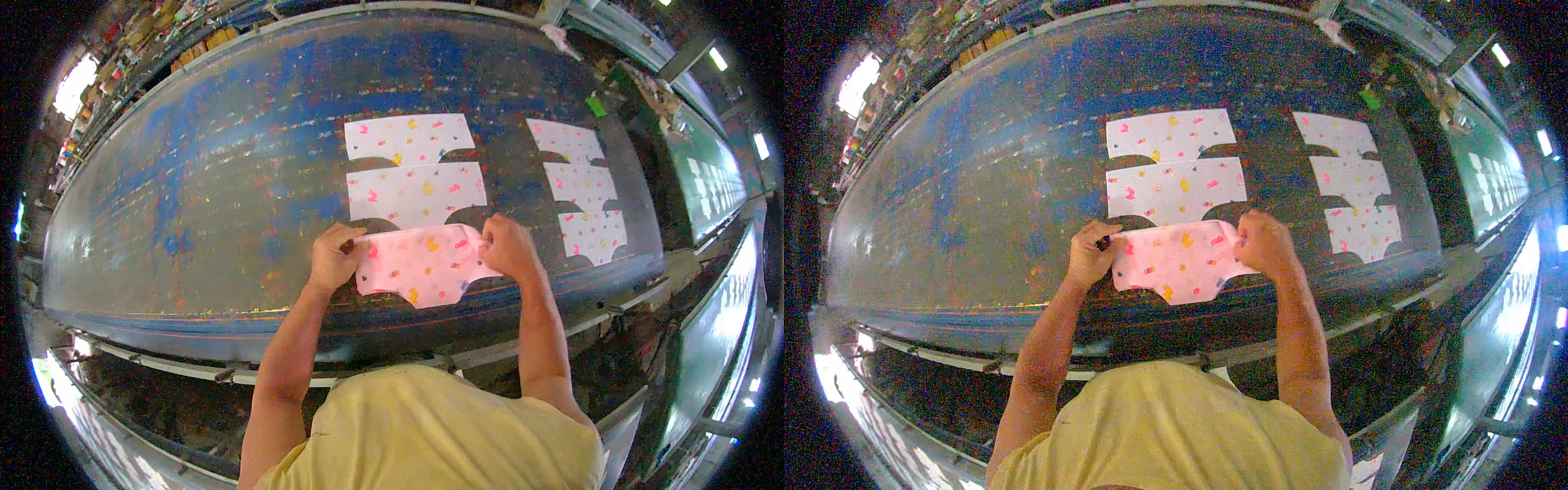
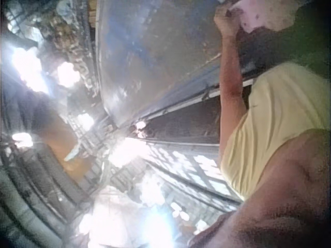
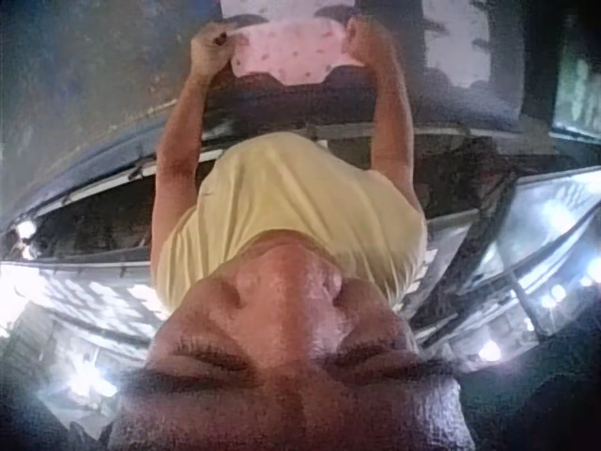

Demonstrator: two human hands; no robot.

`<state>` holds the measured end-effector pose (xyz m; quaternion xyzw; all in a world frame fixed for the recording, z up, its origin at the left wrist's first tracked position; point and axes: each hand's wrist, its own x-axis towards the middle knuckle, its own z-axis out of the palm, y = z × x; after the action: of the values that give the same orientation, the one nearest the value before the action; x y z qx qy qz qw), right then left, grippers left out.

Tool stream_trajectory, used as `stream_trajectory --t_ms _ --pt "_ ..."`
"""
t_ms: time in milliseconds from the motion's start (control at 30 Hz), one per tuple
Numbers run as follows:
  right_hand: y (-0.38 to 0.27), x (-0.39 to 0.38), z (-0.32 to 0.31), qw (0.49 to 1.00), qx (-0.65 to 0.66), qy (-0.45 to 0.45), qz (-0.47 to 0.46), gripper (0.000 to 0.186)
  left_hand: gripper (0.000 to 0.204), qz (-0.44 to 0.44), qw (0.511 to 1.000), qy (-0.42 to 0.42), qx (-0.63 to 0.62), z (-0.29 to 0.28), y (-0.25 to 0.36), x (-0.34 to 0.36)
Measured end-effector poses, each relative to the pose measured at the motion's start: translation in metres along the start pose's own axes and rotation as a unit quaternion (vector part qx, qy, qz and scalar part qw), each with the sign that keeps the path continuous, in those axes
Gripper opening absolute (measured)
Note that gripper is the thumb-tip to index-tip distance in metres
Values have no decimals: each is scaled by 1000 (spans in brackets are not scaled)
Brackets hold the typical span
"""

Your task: The person repeatedly picks up pink patterned diapers from a blue worktable, folds each one in half, and places it back on the table. The person handles the diapers one at a time throughout the clip.

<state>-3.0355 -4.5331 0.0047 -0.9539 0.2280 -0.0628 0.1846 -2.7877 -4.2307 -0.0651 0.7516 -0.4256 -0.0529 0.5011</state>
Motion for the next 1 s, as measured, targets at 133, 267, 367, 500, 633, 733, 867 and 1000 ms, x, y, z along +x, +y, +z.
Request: stream_trajectory --t_ms 133,267,367,500,633,733,867,1000 --pt "-50 -35 -2 981 181 13 -66 19 38 7 1000 6 28 4 -3 -5" --pt "-94 -84 -17 942 316 -43 -100 23 38 13 996 -6 89 5 0 -8" --pt "-116 -109 -23 938 319 -29 -131 25 35 71 988 -37 132 0 4 -7" --pt "-120 -138 -34 934 335 -20 -121 21 29 51 981 -143 117 -16 3 -5" --pt "-111 -154 -52 959 272 70 -49 41 29 106 991 -59 -64 -31 15 2" --pt "-95 -144 -68 977 146 138 -73 46 27 42 933 30 -356 -35 46 13" --pt "-76 -118 -73 969 56 179 -161 38 20 -68 927 -35 -367 -62 86 26" --pt "-52 -106 -66 953 146 -48 -261 30 17 -43 929 -30 -365 -55 106 37"
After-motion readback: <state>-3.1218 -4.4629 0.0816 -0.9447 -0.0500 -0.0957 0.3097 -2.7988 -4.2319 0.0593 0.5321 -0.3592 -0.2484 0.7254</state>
